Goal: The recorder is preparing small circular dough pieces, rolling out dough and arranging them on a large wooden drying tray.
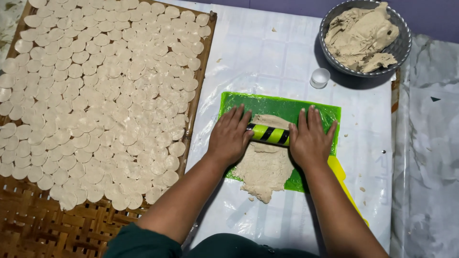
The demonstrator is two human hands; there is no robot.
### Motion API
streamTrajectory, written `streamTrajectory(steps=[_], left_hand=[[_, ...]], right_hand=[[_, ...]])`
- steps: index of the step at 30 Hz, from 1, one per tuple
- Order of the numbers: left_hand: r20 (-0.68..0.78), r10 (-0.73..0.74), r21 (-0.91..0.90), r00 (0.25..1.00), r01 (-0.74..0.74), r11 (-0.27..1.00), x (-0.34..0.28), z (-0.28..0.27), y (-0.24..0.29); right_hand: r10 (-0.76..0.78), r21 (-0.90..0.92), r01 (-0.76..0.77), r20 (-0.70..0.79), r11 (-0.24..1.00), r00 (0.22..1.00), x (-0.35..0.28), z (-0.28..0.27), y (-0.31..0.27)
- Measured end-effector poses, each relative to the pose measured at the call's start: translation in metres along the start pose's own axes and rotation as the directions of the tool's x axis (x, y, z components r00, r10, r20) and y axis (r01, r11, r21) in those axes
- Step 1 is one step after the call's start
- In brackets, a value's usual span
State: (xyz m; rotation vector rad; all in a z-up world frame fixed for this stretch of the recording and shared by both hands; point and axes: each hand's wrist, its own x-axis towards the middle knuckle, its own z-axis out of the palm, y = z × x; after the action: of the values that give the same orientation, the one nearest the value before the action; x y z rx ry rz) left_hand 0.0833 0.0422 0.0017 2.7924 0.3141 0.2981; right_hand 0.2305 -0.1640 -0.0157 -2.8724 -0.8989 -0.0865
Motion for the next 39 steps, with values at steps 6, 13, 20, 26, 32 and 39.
streamTrajectory(steps=[6,13,20,26,32,39], left_hand=[[0.075,-0.076,0.075,0.994,0.070,0.995,0.070,0.013,-0.014],[-0.043,-0.049,0.134,0.998,0.054,0.990,0.022,0.004,0.001],[-0.021,-0.036,-0.033,0.999,0.035,0.999,-0.053,-0.011,0.016],[-0.044,0.011,-0.054,0.999,-0.013,0.998,-0.061,-0.011,0.014],[-0.033,-0.013,-0.009,0.999,0.012,1.000,-0.009,-0.002,0.000],[0.064,-0.067,0.099,0.996,0.060,0.993,0.056,0.005,-0.013]], right_hand=[[0.005,0.097,-0.016,0.111,0.995,0.994,0.068,-0.017,0.000],[-0.015,0.049,0.011,0.087,0.999,0.996,0.023,-0.010,-0.002],[-0.097,0.060,0.098,-0.024,0.993,0.995,-0.057,-0.017,-0.009],[-0.104,0.097,0.111,-0.072,0.989,0.992,-0.065,-0.014,-0.011],[-0.094,-0.025,0.094,-0.006,0.995,0.996,-0.008,-0.009,-0.007],[-0.062,0.140,0.040,0.161,0.989,0.985,0.059,-0.025,-0.007]])
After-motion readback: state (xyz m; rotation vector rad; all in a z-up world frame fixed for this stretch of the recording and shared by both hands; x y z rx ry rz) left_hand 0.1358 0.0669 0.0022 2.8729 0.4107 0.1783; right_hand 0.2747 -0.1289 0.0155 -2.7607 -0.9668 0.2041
